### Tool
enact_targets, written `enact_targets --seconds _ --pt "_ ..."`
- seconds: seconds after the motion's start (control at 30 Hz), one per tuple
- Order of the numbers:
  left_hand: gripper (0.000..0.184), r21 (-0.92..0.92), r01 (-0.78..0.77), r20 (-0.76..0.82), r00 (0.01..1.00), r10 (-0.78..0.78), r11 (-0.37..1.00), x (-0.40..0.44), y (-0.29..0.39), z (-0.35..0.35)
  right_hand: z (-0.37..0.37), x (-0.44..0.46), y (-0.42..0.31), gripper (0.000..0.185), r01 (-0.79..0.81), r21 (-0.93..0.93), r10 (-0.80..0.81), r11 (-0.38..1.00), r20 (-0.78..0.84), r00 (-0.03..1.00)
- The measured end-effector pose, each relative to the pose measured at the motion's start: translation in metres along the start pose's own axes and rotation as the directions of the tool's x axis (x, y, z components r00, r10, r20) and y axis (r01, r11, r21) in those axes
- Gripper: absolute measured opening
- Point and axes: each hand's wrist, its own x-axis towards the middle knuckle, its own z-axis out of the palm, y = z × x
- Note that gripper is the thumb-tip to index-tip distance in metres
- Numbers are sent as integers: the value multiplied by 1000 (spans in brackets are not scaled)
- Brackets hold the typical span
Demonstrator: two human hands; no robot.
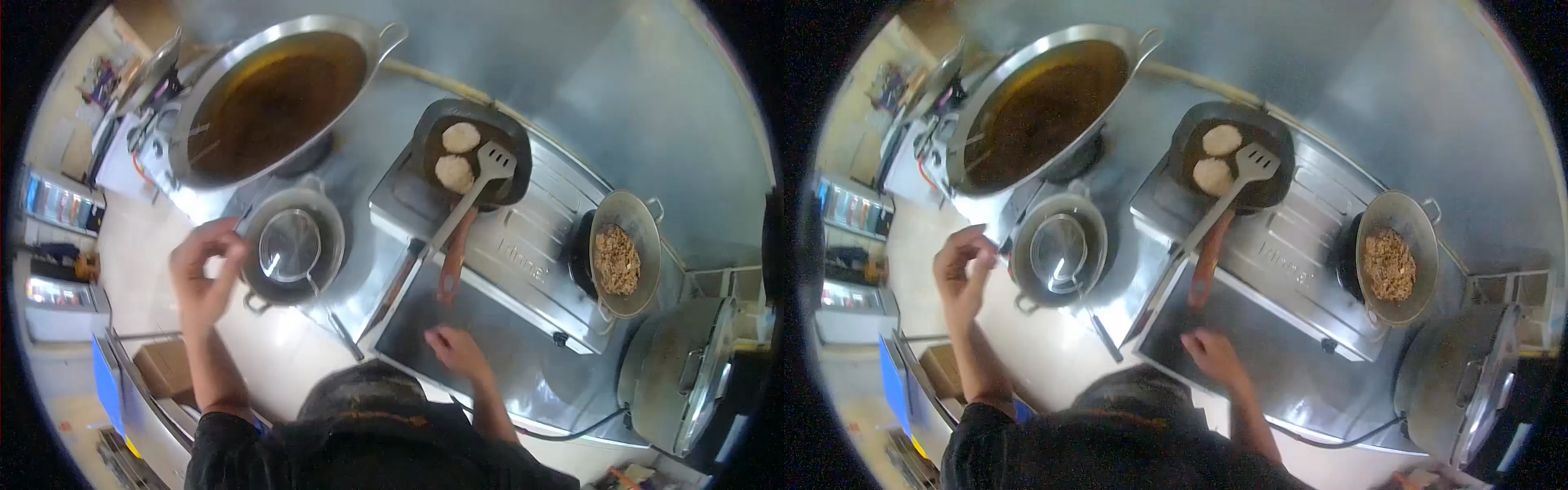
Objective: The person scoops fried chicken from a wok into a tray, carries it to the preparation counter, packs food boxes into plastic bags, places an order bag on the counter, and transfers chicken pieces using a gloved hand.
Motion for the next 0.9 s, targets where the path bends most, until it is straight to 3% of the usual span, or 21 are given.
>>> enact_targets --seconds 0.03,0.07,0.1,0.13,0.17,0.2,0.23,0.27,0.3,0.33,0.37,0.4,0.43,0.5,0.57,0.63,0.7,0.8,0.87,0.9 --pt "25 105 95 -49 995 -90 990 -25 -11 -29 19 16 -15 42 -16 -54 6 998 -178 984" --pt "27 176 192 -150 975 -167 965 -52 -24 -55 45 48 4 44 64 -78 -91 995 -405 910" --pt "28 210 322 -253 930 -266 923 -80 -27 -79 45 67 -23 47 -50 -93 -1 994 -479 878" --pt "29 319 386 -338 899 -277 865 -108 -30 -104 57 100 -9 55 25 -160 -120 987 -613 781" --pt "33 380 452 -369 874 -316 807 -145 -39 -138 55 121 -17 58 -51 -138 -44 989 -607 794" --pt "35 254 576 -459 779 -428 777 -187 -51 -170 53 137 -26 61 -127 -114 32 985 -607 794" --pt "33 229 509 -554 769 -319 830 -226 -67 -199 54 150 -29 63 -112 -19 76 994 -621 780" --pt "35 156 529 -671 676 -304 834 -255 -72 -216 54 162 -28 66 -94 77 121 993 -631 766" --pt "36 144 555 -688 651 -321 819 -295 -88 -245 54 174 -23 62 -66 169 165 983 -678 716" --pt "36 95 641 -710 580 -399 762 -340 -107 -276 55 177 -32 55 -58 371 316 927 -689 652" --pt "37 119 715 -722 538 -434 689 -378 -120 -304 50 186 -21 50 -21 452 355 892 -669 653" --pt "38 38 706 -758 482 -440 707 -405 -137 -322 48 194 -14 50 -30 372 313 928 -731 607" --pt "40 -37 704 -783 421 -458 709 -430 -148 -340 45 191 -18 46 -92 430 387 898 -673 631" --pt "43 -19 774 -825 346 -447 633 -441 -166 -359 40 184 -36 40 -167 429 419 888 -602 680" --pt "46 -41 770 -780 374 -502 636 -476 -210 -385 33 188 -41 31 -218 527 517 821 -525 676" --pt "49 17 836 -719 392 -574 549 -526 -267 -405 27 196 -34 18 -227 582 556 780 -481 677" --pt "51 -70 922 -638 251 -727 380 -540 -298 -391 28 197 -44 15 -269 586 591 764 -471 655" --pt "51 -37 993 -446 82 -891 110 -652 -387 -360 20 193 -37 16 -340 510 585 790 -462 667" --pt "39 -334 940 -310 -38 -950 71 -707 -401 -309 16 194 -43 17 -430 463 624 775 -450 639" --pt "33 -452 890 -183 -158 -970 -60 -736 -400 -283 13 194 -47 18 -470 443 643 763 -446 623"
